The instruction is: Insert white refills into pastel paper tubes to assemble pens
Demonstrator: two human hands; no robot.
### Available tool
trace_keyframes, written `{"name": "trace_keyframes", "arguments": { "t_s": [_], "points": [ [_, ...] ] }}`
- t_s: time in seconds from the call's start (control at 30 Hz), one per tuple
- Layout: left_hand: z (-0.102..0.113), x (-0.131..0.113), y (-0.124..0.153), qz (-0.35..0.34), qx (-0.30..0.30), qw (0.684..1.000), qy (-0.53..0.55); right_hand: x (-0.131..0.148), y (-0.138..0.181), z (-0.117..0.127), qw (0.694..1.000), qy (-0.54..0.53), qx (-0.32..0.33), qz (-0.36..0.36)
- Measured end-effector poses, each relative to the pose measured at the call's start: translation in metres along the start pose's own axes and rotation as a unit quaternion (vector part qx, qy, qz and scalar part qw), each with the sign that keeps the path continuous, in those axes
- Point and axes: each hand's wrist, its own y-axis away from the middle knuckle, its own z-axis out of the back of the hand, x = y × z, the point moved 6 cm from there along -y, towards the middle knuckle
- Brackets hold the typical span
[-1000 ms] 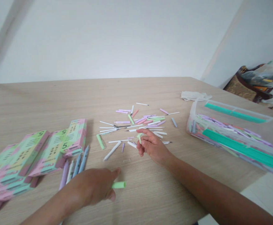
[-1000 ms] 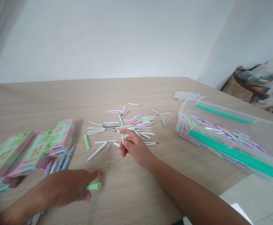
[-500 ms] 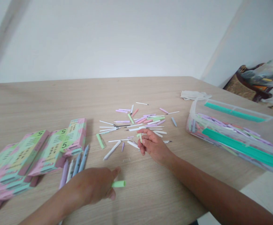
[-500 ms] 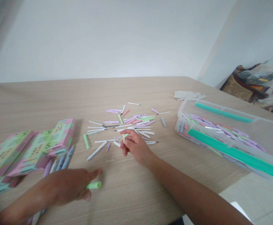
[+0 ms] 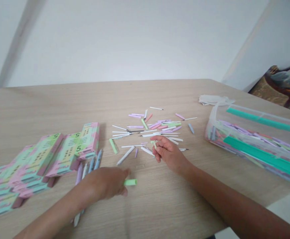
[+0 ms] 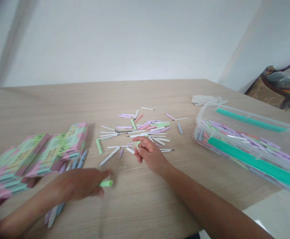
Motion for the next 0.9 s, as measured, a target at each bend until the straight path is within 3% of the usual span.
{"name": "trace_keyframes", "arguments": {
  "t_s": [0.27, 0.5, 0.7, 0.9],
  "points": [
    [0.01, 0.005, 0.001, 0.014, 0.009, 1.0, -0.007, 0.016, 0.013, -0.017, 0.994, 0.094, 0.053, -0.017],
    [0.011, 0.013, -0.003, 0.038, 0.042, 0.998, 0.015, 0.039, 0.034, -0.051, 0.947, 0.294, 0.123, 0.036],
    [0.005, 0.013, -0.007, 0.002, 0.062, 0.997, 0.049, 0.046, 0.038, -0.063, 0.934, 0.322, 0.139, 0.064],
    [0.008, 0.011, -0.004, 0.016, 0.058, 0.998, 0.034, 0.04, 0.038, -0.066, 0.935, 0.322, 0.132, 0.073]
  ]
}}
